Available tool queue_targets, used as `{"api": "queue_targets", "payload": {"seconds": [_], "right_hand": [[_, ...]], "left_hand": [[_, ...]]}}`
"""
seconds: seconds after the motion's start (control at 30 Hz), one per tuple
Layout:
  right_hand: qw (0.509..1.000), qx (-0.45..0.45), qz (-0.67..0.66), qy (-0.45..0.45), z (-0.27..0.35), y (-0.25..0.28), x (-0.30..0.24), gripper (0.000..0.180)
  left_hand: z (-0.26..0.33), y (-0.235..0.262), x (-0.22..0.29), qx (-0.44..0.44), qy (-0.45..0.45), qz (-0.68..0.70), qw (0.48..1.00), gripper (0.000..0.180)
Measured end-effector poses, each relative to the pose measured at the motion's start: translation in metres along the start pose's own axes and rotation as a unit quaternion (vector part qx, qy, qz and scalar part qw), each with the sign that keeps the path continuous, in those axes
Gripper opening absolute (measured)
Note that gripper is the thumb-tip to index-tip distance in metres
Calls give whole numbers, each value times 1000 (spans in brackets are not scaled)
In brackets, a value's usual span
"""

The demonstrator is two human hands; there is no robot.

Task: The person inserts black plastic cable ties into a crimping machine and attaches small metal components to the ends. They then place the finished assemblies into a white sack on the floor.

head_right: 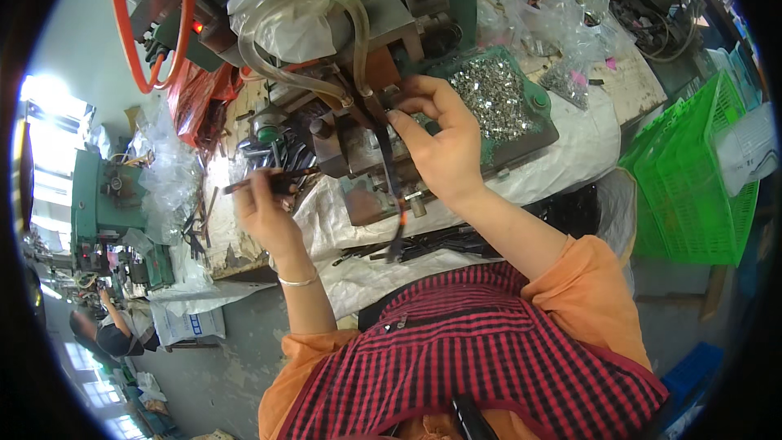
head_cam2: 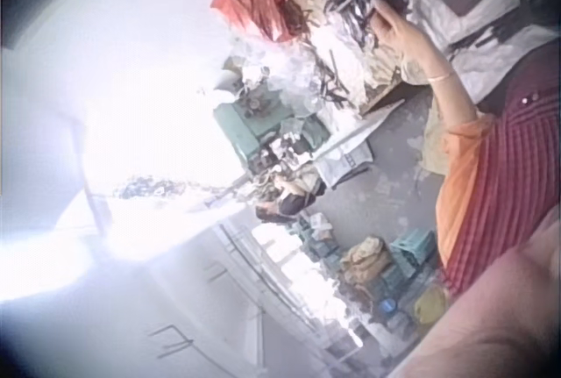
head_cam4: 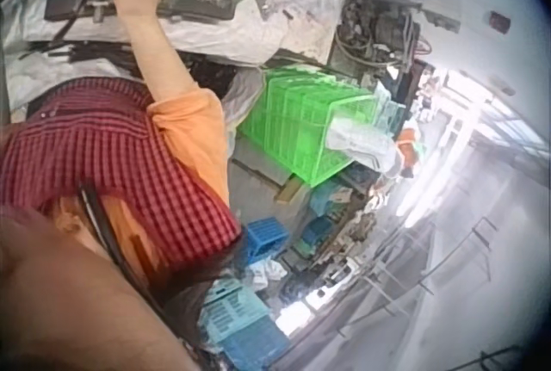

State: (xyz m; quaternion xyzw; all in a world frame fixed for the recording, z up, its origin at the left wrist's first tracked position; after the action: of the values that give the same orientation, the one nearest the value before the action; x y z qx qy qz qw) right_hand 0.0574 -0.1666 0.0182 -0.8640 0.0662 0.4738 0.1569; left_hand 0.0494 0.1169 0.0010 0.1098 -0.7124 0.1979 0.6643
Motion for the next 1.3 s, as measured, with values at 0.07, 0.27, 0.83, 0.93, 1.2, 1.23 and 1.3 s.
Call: {"api": "queue_targets", "payload": {"seconds": [0.07,0.27,0.83,0.93,1.2,1.23,1.3], "right_hand": [[999,-7,-41,-34,3,-9,-4,36],[995,-48,-77,-32,4,-23,-28,47],[865,-53,491,85,-28,127,53,17],[869,-60,478,115,-22,126,50,21],[773,-168,587,173,-20,110,54,17],[776,-158,586,173,-20,112,55,16],[809,-134,550,157,-22,115,51,16]], "left_hand": [[19,-17,61,-78,-145,88,982,10],[29,-69,118,-103,-329,-37,938,12],[92,-110,55,-250,-570,-211,754,27],[91,-109,53,-241,-571,-190,761,28],[100,-71,35,-181,-503,-211,818,19],[93,-53,28,-155,-496,-206,829,20],[56,-12,18,16,-399,-323,858,17]]}}
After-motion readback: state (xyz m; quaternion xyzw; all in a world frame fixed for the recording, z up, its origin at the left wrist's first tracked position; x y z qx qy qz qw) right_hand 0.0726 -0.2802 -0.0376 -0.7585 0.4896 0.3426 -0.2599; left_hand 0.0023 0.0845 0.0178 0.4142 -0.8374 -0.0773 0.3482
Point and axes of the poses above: each hand's wrist, its own z-axis away from the middle knuckle, its own y-axis out of the back of the hand, x = y × z, the point moved 6 cm from there along -z, towards the middle knuckle, and after that the axes turned 14 degrees about y, right-handed, at the moved point
